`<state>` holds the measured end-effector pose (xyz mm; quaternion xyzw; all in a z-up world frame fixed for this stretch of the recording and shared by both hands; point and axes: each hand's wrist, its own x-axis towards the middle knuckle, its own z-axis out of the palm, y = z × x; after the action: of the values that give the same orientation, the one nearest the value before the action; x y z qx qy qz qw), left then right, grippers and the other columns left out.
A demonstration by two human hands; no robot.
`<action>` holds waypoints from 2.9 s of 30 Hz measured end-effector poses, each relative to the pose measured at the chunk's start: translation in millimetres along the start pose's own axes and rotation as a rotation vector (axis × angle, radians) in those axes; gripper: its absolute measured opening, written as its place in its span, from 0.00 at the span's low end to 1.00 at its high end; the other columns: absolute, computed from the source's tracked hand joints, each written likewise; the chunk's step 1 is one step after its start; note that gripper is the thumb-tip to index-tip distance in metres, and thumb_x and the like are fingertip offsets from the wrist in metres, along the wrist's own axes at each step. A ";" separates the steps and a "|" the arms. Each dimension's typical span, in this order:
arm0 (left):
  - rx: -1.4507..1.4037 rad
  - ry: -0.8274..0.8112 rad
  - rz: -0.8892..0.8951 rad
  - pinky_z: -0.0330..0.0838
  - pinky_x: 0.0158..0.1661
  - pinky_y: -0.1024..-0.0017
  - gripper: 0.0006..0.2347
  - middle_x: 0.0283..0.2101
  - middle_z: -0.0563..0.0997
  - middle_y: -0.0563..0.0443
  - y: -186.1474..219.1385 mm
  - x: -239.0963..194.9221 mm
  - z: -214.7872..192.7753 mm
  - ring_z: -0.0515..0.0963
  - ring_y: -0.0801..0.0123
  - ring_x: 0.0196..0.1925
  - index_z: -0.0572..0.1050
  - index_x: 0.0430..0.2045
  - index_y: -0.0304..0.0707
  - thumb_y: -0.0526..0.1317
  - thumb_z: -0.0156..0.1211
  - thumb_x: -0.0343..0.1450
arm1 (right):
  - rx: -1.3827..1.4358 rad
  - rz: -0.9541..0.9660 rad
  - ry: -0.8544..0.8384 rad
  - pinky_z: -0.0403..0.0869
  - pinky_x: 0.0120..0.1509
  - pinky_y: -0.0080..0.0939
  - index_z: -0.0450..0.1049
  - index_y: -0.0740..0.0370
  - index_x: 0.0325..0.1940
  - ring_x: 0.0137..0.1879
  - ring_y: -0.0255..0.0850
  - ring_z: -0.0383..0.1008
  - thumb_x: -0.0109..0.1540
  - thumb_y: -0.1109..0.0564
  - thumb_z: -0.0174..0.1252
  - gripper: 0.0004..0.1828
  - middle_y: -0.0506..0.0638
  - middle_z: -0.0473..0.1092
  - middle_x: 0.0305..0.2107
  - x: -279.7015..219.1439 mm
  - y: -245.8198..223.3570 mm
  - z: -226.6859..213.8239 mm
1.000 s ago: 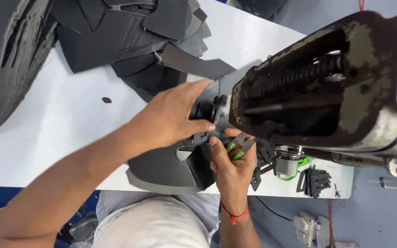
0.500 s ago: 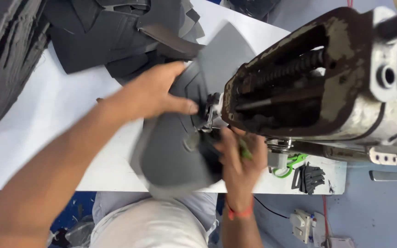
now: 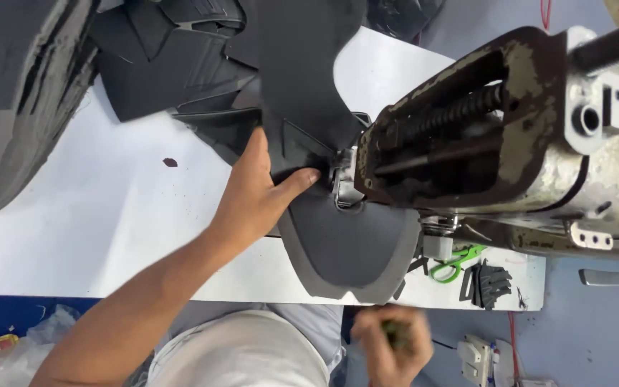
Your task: The person uses a sewing machine to stitch black rubber shoe parts, specifically attaching small rectangular pieces to larger sole components. They repeatedly pick up parts from a stack, align them under the needle, sew, and then place the finished pieces aside.
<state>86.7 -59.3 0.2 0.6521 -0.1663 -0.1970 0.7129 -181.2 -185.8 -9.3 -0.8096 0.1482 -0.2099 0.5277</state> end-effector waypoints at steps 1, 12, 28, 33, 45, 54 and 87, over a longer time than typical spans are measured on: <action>0.067 -0.033 0.017 0.68 0.58 0.69 0.25 0.56 0.77 0.40 -3.3 2.8 -3.6 0.74 0.67 0.58 0.63 0.57 0.27 0.41 0.68 0.71 | 0.004 0.101 0.231 0.70 0.32 0.31 0.72 0.68 0.44 0.29 0.35 0.74 0.60 0.71 0.63 0.11 0.53 0.74 0.27 0.9 13.8 -1.3; 0.470 -0.210 -0.179 0.75 0.47 0.65 0.22 0.41 0.83 0.38 55.0 23.9 -22.6 0.84 0.60 0.45 0.68 0.47 0.30 0.50 0.67 0.71 | -0.985 -0.242 -0.115 0.74 0.45 0.41 0.77 0.56 0.44 0.44 0.47 0.76 0.53 0.67 0.70 0.18 0.52 0.75 0.35 76.6 159.0 -67.9; 0.396 -0.601 -0.233 0.73 0.45 0.69 0.14 0.42 0.85 0.50 -98.6 162.5 -50.1 0.82 0.67 0.43 0.80 0.44 0.33 0.43 0.52 0.73 | 0.150 0.094 0.208 0.74 0.52 0.41 0.76 0.61 0.48 0.46 0.42 0.74 0.65 0.63 0.54 0.09 0.49 0.75 0.41 165.9 139.4 -98.3; 0.017 -0.564 -0.611 0.69 0.41 0.62 0.22 0.40 0.80 0.40 -2.8 112.8 -64.3 0.73 0.56 0.40 0.75 0.57 0.35 0.53 0.52 0.77 | -0.996 -0.334 -0.002 0.70 0.42 0.47 0.75 0.65 0.33 0.37 0.50 0.72 0.60 0.67 0.57 0.03 0.53 0.72 0.29 146.0 144.2 -99.9; 1.091 0.143 0.501 0.74 0.30 0.58 0.07 0.36 0.74 0.41 43.1 -37.9 -108.7 0.79 0.52 0.28 0.84 0.33 0.44 0.36 0.70 0.63 | 0.070 0.711 -0.176 0.70 0.33 0.37 0.79 0.65 0.43 0.29 0.35 0.65 0.67 0.37 0.35 0.34 0.45 0.67 0.25 26.7 5.1 39.6; 1.021 0.266 0.368 0.72 0.28 0.59 0.02 0.34 0.72 0.46 34.2 -72.8 -100.1 0.79 0.53 0.29 0.80 0.29 0.42 0.34 0.67 0.68 | 0.206 0.292 -0.229 0.64 0.34 0.30 0.76 0.69 0.45 0.31 0.28 0.62 0.69 0.53 0.57 0.14 0.43 0.67 0.25 59.7 -18.7 175.9; 0.450 -0.513 0.086 0.72 0.49 0.63 0.33 0.49 0.78 0.40 -27.7 24.8 -36.7 0.79 0.56 0.52 0.68 0.57 0.28 0.53 0.77 0.65 | 0.141 -0.126 -0.041 0.72 0.38 0.29 0.62 0.68 0.65 0.35 0.31 0.73 0.63 0.68 0.63 0.28 0.50 0.76 0.37 35.2 5.1 81.1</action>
<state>124.5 -41.9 -31.3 0.7146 -0.4069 -0.2830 0.4936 -110.6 -139.8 -36.3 -0.7824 0.0712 -0.2358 0.5720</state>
